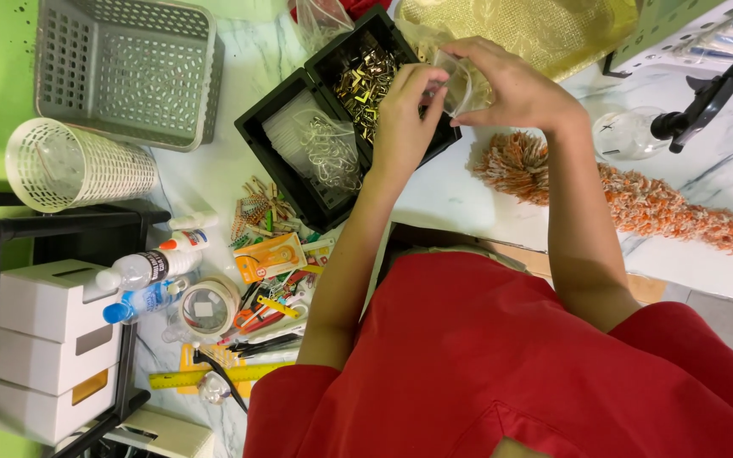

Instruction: The person is picking up small gold-colored metal rings from a storage box and placing them into a small clear plastic bag.

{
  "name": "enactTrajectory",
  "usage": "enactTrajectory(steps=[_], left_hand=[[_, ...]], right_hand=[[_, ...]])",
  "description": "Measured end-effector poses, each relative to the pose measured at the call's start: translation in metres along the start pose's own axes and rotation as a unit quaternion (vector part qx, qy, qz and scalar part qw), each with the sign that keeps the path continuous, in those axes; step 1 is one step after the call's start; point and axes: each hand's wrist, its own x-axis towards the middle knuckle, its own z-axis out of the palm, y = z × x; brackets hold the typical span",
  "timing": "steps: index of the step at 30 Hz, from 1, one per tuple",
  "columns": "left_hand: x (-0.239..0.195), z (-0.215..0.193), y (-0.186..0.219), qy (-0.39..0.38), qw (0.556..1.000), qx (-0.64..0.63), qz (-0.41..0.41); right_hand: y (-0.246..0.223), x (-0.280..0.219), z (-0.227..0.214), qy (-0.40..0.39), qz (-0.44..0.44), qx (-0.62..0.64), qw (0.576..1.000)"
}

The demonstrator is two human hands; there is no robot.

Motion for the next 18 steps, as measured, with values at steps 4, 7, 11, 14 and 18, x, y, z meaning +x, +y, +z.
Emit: enactTrajectory(steps=[4, 7, 11, 14, 18], left_hand=[[0.000, -0.013, 0.001, 0.003, 1.000, 0.025, -0.009], [-0.004, -0.020, -0.006, -0.006, 0.996, 0.062, -0.060], [-0.012, -0.021, -0.027, -0.053, 0.985, 0.149, -0.065], [-0.016, -0.015, -0.042, -0.114, 0.963, 0.232, -0.080], [-0.016, -0.001, -0.058, -0.235, 0.918, 0.298, -0.112]], right_hand=[[-0.005, 0.009, -0.013, -0.025, -0.011, -0.016, 1.000], [-0.002, 0.013, -0.017, -0.047, 0.002, -0.026, 0.999], [-0.004, 0.011, -0.013, -0.028, 0.005, -0.040, 0.999], [-0.015, 0.003, 0.005, 0.019, 0.027, -0.019, 0.999], [-0.025, -0.009, 0.025, 0.066, 0.061, 0.011, 0.996]])
